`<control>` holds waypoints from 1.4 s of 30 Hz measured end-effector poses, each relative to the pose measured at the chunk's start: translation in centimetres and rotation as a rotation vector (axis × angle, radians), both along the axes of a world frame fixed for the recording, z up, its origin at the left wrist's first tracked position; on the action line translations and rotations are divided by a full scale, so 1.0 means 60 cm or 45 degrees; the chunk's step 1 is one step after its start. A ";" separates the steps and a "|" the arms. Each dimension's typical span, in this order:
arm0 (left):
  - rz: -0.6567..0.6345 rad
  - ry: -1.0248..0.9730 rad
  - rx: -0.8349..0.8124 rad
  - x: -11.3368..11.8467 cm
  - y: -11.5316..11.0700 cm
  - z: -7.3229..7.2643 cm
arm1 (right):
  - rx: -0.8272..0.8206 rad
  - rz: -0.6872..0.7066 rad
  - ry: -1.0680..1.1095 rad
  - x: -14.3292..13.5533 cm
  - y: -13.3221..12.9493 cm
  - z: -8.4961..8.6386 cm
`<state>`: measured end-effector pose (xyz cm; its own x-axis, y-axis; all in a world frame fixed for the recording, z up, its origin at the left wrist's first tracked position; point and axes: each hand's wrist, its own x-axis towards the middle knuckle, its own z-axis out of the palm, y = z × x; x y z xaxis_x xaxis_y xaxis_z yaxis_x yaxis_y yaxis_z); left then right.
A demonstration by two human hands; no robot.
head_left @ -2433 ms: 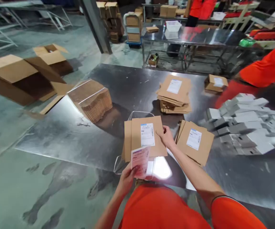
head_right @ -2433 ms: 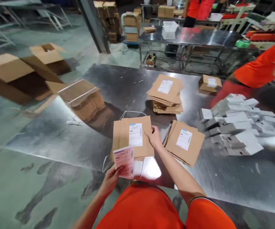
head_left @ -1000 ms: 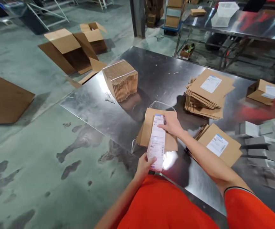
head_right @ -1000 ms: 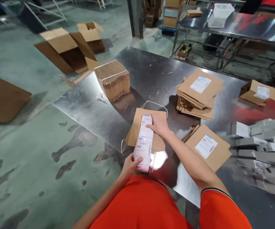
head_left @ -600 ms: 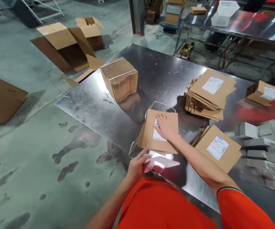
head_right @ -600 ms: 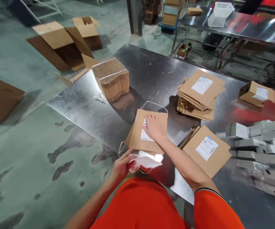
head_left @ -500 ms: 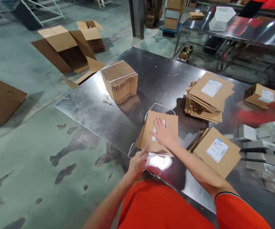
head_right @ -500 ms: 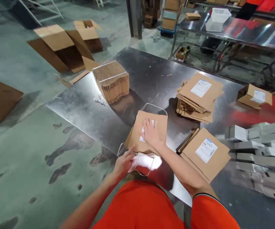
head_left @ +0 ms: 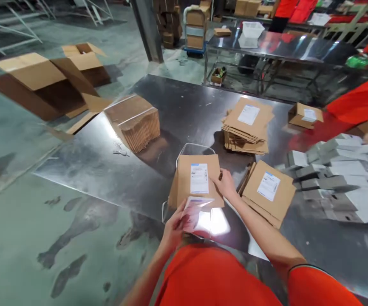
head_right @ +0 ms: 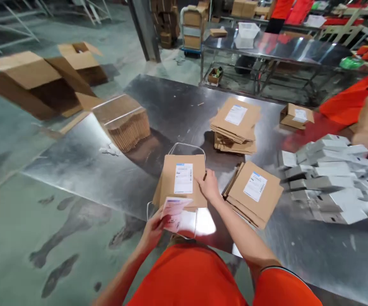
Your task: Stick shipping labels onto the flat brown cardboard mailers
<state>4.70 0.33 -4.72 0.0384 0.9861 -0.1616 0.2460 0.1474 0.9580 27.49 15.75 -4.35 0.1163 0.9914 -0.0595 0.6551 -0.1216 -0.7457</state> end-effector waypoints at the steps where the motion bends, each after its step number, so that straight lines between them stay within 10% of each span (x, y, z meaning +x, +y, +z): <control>1: 0.017 -0.080 -0.060 -0.003 0.001 0.001 | -0.015 -0.057 0.155 0.000 -0.010 -0.004; 7: 0.170 -0.160 -0.367 -0.034 0.004 0.026 | 0.118 -0.507 0.652 0.176 -0.051 0.003; 10: 0.163 -0.118 -0.428 -0.034 -0.007 0.046 | 0.115 -0.803 0.479 0.336 -0.092 0.016; 13: 0.108 -0.172 -0.498 -0.008 -0.021 0.062 | 0.056 -0.778 -0.007 0.392 -0.118 0.040; 21: -0.124 -0.309 -0.517 0.051 -0.042 0.099 | 0.103 0.826 0.342 0.074 -0.119 0.154; 29: 0.254 -0.404 -0.252 0.073 -0.015 0.152 | -0.012 0.941 0.303 0.017 -0.158 0.162; 34: 0.542 -0.391 -0.255 0.114 0.021 0.095 | 0.156 0.980 0.109 -0.004 -0.128 0.140; 42: 0.580 -0.464 -0.407 0.116 -0.009 0.014 | 0.262 0.717 -0.179 -0.028 0.059 0.087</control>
<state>11.65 -0.19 -3.88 -0.2636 0.8224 -0.5041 -0.2394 0.4505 0.8601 25.82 19.27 0.84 -0.4358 0.8923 0.1177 0.6707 0.4091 -0.6187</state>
